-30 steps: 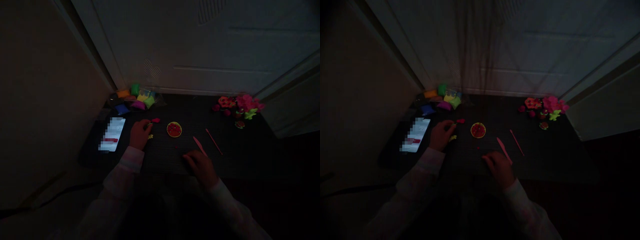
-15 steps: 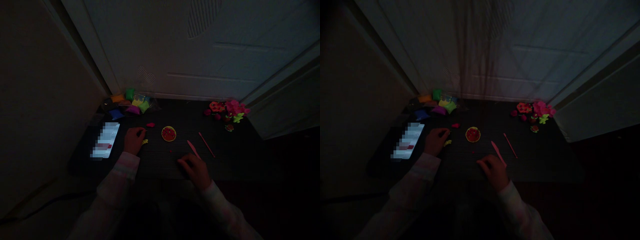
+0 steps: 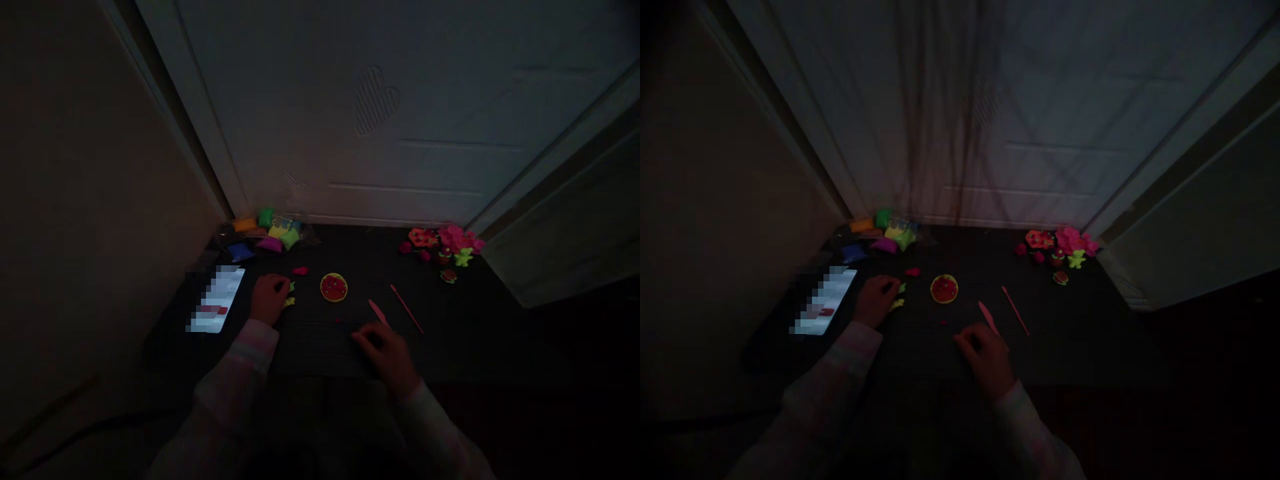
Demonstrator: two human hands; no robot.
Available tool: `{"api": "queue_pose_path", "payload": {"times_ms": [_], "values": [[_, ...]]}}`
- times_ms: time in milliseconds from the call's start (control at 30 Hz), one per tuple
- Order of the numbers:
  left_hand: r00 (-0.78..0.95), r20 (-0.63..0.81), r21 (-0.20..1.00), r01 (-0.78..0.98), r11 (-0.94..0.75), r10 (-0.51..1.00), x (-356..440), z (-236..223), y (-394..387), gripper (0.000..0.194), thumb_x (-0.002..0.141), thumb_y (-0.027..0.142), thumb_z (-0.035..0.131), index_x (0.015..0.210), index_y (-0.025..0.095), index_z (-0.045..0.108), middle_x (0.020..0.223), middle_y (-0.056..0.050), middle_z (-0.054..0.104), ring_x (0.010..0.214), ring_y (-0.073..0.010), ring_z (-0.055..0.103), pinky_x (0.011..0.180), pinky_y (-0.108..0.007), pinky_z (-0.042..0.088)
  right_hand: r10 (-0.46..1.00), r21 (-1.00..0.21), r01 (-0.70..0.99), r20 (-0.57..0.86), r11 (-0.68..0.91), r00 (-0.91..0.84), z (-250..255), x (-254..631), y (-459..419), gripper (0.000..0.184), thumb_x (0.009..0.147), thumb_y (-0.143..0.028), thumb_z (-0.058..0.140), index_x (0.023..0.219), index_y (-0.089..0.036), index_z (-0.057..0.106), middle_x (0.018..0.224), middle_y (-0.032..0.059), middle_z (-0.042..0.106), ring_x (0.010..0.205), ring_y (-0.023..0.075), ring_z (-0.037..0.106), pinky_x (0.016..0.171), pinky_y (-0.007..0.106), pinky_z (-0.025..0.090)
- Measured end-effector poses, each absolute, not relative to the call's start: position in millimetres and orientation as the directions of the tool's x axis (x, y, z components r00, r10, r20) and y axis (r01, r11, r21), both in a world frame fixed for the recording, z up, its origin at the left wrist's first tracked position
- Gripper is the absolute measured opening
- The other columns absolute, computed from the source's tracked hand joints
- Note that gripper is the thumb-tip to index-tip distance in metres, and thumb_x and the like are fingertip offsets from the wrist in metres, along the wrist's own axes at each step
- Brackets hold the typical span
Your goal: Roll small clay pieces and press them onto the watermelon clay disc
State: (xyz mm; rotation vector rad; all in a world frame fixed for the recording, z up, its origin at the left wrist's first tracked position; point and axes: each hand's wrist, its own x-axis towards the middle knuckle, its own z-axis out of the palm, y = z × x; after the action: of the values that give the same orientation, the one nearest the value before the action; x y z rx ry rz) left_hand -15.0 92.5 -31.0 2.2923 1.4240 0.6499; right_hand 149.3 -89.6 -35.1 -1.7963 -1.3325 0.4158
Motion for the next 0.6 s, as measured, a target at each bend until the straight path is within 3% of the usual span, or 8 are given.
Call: {"api": "queue_pose_path", "payload": {"times_ms": [233, 333, 500, 600], "values": [[0.347, 0.204, 0.541, 0.739, -0.401, 0.915, -15.6, -32.9, 93.8, 0.025, 0.074, 0.033, 0.042, 0.075, 0.019, 0.063, 0.081, -0.005, 0.064, 0.08, -0.0198, 0.055, 0.073, -0.031, 0.041, 0.912, -0.786, 0.618, 0.256, 0.004, 0.32, -33.7, 149.8, -90.5, 0.022, 0.081, -0.025, 0.043, 0.091, -0.02, 0.061, 0.086, 0.0056, 0.065, 0.079, 0.0169, 0.06, 0.068, 0.03, 0.048], [0.33, 0.198, 0.551, 0.742, -0.383, 0.923, -16.2, -34.1, 94.3, 0.026, 0.074, 0.035, 0.042, 0.075, 0.019, 0.063, 0.082, -0.005, 0.064, 0.08, -0.0199, 0.055, 0.074, -0.031, 0.041, 0.917, -0.813, 0.583, 0.241, 0.012, 0.317, -31.9, 150.8, -91.8, 0.021, 0.082, -0.024, 0.041, 0.088, -0.02, 0.061, 0.084, 0.0049, 0.065, 0.079, 0.0159, 0.06, 0.068, 0.028, 0.048], [0.297, 0.175, 0.555, 0.758, -0.343, 0.939, -15.8, -32.7, 93.7, 0.027, 0.074, 0.037, 0.043, 0.076, 0.018, 0.062, 0.082, -0.006, 0.064, 0.081, -0.0197, 0.055, 0.074, -0.031, 0.042, 0.932, -0.838, 0.538, 0.12, -0.089, 0.341, -31.4, 151.0, -93.4, 0.017, 0.077, -0.031, 0.05, 0.067, -0.02, 0.058, 0.065, 0.0009, 0.061, 0.062, 0.0143, 0.058, 0.056, 0.025, 0.046], [0.281, 0.17, 0.555, 0.765, -0.327, 0.945, -15.5, -31.8, 93.2, 0.027, 0.074, 0.038, 0.042, 0.077, 0.019, 0.062, 0.082, -0.005, 0.063, 0.081, -0.0187, 0.055, 0.073, -0.03, 0.042, 0.934, -0.848, 0.524, 0.119, -0.08, 0.336, -33.9, 151.7, -93.8, 0.015, 0.077, -0.031, 0.051, 0.071, -0.02, 0.059, 0.067, 0.0011, 0.062, 0.064, 0.0145, 0.059, 0.057, 0.024, 0.047]]}}
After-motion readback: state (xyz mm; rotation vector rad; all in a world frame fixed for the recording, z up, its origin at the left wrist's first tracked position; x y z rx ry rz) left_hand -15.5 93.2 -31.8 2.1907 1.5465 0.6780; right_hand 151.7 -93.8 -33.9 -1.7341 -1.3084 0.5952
